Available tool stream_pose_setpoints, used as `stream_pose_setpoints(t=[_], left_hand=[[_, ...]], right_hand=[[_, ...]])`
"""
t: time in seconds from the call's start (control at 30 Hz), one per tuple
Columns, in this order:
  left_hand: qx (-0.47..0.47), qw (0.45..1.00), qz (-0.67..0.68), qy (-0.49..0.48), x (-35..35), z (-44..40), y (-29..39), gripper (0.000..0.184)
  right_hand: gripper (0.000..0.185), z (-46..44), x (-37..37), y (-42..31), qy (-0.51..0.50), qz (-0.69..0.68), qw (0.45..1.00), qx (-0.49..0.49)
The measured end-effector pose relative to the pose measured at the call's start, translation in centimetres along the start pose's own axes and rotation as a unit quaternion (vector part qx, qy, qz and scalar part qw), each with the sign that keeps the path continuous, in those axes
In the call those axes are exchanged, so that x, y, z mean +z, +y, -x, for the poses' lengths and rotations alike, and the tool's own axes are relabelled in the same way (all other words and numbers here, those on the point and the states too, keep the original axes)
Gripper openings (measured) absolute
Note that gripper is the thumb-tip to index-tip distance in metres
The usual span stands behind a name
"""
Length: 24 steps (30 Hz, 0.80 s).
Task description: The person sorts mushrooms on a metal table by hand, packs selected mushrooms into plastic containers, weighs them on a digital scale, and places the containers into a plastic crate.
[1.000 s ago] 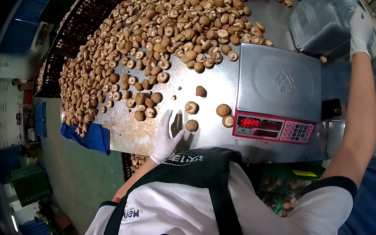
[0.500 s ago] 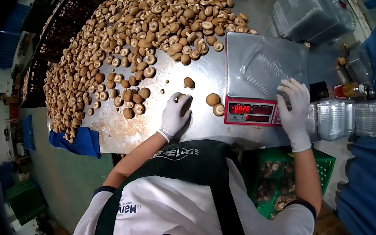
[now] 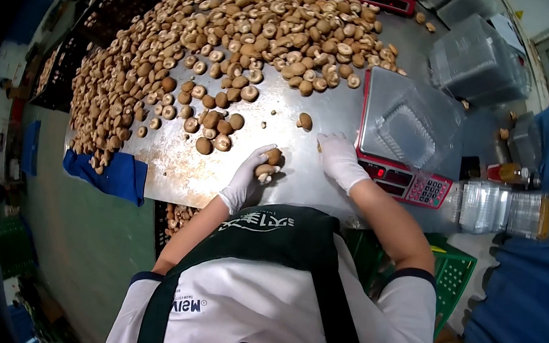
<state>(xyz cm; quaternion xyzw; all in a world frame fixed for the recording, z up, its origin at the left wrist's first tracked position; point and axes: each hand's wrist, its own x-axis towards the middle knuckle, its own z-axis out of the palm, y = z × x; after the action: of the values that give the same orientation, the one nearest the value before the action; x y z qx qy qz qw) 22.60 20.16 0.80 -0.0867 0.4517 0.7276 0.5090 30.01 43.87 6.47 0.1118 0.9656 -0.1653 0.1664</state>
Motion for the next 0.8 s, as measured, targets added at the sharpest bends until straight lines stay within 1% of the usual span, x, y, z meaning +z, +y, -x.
stream_pose_setpoints(t=[0.07,0.1,0.13,0.2,0.23,0.27,0.33,0.37,0.4,0.47,0.5,0.53,0.57,0.6,0.63,0.67,0.7,0.77,0.8], left_hand=[[-0.033,0.999,0.040,0.003,1.3,3.2,2.1,0.041],[-0.041,0.997,0.056,-0.030,0.8,3.6,2.3,0.044],[-0.041,0.992,0.082,-0.086,0.7,3.9,2.4,0.043],[-0.042,0.991,0.074,-0.101,1.1,4.3,2.5,0.048],[-0.039,0.993,0.031,-0.107,1.9,4.9,2.9,0.058],[-0.051,0.990,0.020,-0.130,2.2,5.2,3.1,0.059],[-0.080,0.988,-0.024,-0.131,1.5,4.5,2.3,0.057],[-0.087,0.981,0.001,-0.173,1.3,4.0,1.7,0.052],[-0.064,0.986,-0.056,-0.144,1.9,4.7,2.3,0.047],[-0.104,0.987,0.005,-0.125,1.7,5.7,2.4,0.039],[-0.096,0.985,0.005,-0.145,0.2,5.1,1.9,0.039],[-0.079,0.988,0.017,-0.130,-0.4,5.3,1.9,0.040],[-0.062,0.991,0.029,-0.115,-1.0,5.6,1.9,0.041],[-0.044,0.993,0.041,-0.101,-1.6,5.8,1.9,0.043],[-0.041,0.993,0.054,-0.096,-2.6,6.1,1.9,0.043],[-0.038,0.995,0.068,-0.068,-3.3,6.6,2.0,0.042],[-0.036,0.995,0.082,-0.041,-3.9,7.1,2.0,0.042],[-0.025,0.994,0.102,0.000,-5.2,8.2,2.1,0.040],[-0.015,0.994,0.103,0.019,-6.0,8.7,1.9,0.040]], right_hand=[[0.044,1.3,-2.6,-1.9,0.048,-0.191,0.979,-0.049],[0.054,1.8,-3.6,-3.0,0.032,-0.271,0.961,-0.049],[0.055,2.0,-3.5,-3.7,0.041,-0.317,0.943,-0.088],[0.057,2.4,-3.1,-5.0,0.059,-0.409,0.896,-0.161],[0.058,2.6,-3.0,-6.1,0.049,-0.440,0.880,-0.172],[0.061,3.1,-3.2,-7.1,0.040,-0.401,0.896,-0.186],[0.064,3.9,-2.9,-8.3,-0.017,-0.314,0.927,-0.204],[0.067,4.1,-3.2,-8.8,-0.030,-0.330,0.914,-0.231],[0.066,4.4,-3.4,-8.5,-0.006,-0.297,0.925,-0.238],[0.063,3.8,-3.5,-7.0,0.010,-0.307,0.942,-0.132],[0.058,3.5,-3.7,-5.9,0.021,-0.156,0.981,-0.111],[0.054,3.1,-3.8,-4.9,0.033,-0.002,0.996,-0.088],[0.050,3.2,-3.4,-4.1,-0.008,0.095,0.993,-0.068],[0.045,3.2,-2.7,-3.4,-0.047,0.193,0.979,-0.048],[0.042,2.6,-0.9,-2.0,-0.070,0.200,0.977,-0.036],[0.038,1.6,1.6,-0.4,-0.093,0.208,0.973,-0.024],[0.034,1.1,1.4,-1.2,-0.116,0.216,0.969,-0.010],[0.029,0.2,-0.2,-1.9,-0.122,0.131,0.983,-0.026],[0.027,-0.3,-1.4,-3.3,-0.127,0.087,0.987,-0.034]])
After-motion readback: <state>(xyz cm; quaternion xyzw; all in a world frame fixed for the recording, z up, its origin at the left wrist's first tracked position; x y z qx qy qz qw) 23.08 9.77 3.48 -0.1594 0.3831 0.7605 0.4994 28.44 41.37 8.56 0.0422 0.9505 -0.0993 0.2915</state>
